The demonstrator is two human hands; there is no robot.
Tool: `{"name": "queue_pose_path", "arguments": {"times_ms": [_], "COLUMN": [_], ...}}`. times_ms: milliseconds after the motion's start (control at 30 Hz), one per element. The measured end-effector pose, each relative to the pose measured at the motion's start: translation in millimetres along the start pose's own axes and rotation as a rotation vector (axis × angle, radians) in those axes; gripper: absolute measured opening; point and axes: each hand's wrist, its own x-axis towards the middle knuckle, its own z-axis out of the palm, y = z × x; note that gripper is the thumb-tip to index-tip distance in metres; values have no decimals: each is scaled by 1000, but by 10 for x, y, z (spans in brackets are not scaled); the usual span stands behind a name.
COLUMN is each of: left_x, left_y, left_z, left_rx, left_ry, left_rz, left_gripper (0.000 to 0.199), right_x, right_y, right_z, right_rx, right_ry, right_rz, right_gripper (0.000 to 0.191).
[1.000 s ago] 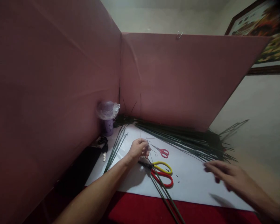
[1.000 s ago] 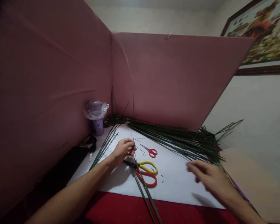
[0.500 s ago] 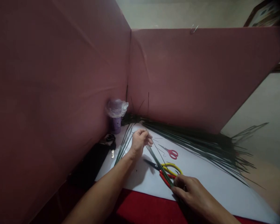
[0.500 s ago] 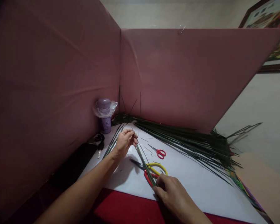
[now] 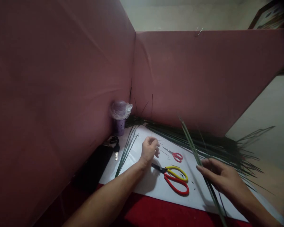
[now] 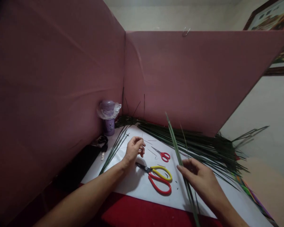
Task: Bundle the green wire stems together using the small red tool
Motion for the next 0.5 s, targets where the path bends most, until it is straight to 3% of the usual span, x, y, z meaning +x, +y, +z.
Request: {"name": "queue_pose_path", "arguments": {"times_ms": [100,167,233,300,500], "left_x": [-87,-149,-206,-248,-261], "left_y": [-79,-106,-127,-152,-233], "left_z": [32,48,63,74,73], "left_rx": [63,86,91,89,-14], "left_ry": [-298,-523,-667,-720,-723], "left_rz": [-113,-206,-283,-332,-412], "left_gripper": [25,33,36,35,29], "right_x": [254,408,540,645,786], "right_y": [-143,-222,-264,-275,-206], "right_z": [155,316,462,566,653], "right_rx": [269,398,451,476,488], "right_ry": [-21,-18,28,66,107], "right_rz": [64,13,-69,-112,-126], "right_gripper": [34,35,36,36,43]}}
